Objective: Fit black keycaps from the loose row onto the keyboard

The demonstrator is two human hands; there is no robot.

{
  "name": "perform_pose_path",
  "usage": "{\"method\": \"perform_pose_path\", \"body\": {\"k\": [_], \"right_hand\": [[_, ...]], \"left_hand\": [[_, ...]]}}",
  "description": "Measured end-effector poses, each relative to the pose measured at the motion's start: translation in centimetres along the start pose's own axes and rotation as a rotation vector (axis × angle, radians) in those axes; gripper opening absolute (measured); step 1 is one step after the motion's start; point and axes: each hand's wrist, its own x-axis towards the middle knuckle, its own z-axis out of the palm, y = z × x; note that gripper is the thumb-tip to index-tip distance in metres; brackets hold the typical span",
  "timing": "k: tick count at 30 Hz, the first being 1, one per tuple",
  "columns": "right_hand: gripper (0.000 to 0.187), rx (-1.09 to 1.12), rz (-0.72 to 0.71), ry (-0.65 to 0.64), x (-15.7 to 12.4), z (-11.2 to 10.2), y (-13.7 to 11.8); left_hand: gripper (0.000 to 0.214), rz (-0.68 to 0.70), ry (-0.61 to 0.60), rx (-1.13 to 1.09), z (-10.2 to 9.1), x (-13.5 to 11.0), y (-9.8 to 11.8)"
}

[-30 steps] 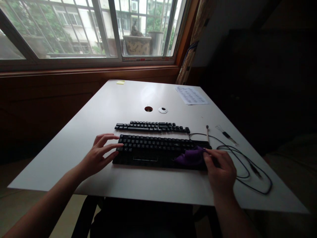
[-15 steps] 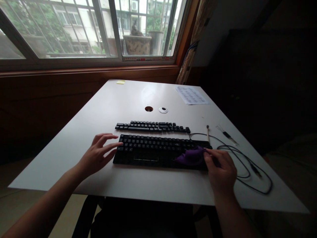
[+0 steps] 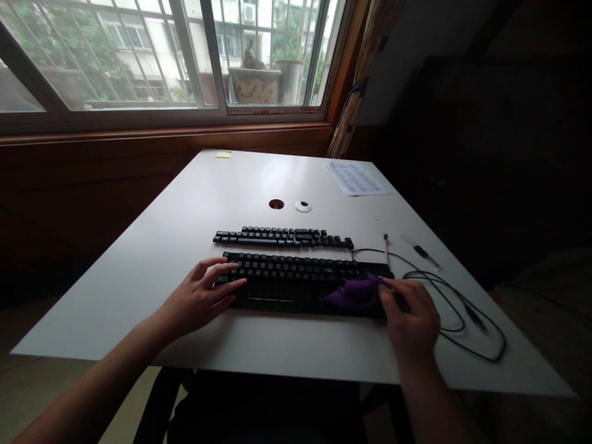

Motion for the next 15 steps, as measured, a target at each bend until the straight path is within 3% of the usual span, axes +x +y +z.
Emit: {"method": "perform_pose_path", "body": {"k": [10,15], "right_hand": [[0.01,0.003,0.001,0.004,-0.1,-0.1,0.1],[0.009,0.003,-0.005,0.002,0.0,-0.1,0.0]], "left_hand": [[0.036,-0.007,0.096,-0.135,-0.9,0.4,-0.4],[0.028,-0.071,0.212,-0.106,-1.2,2.3,-3.1]]}}
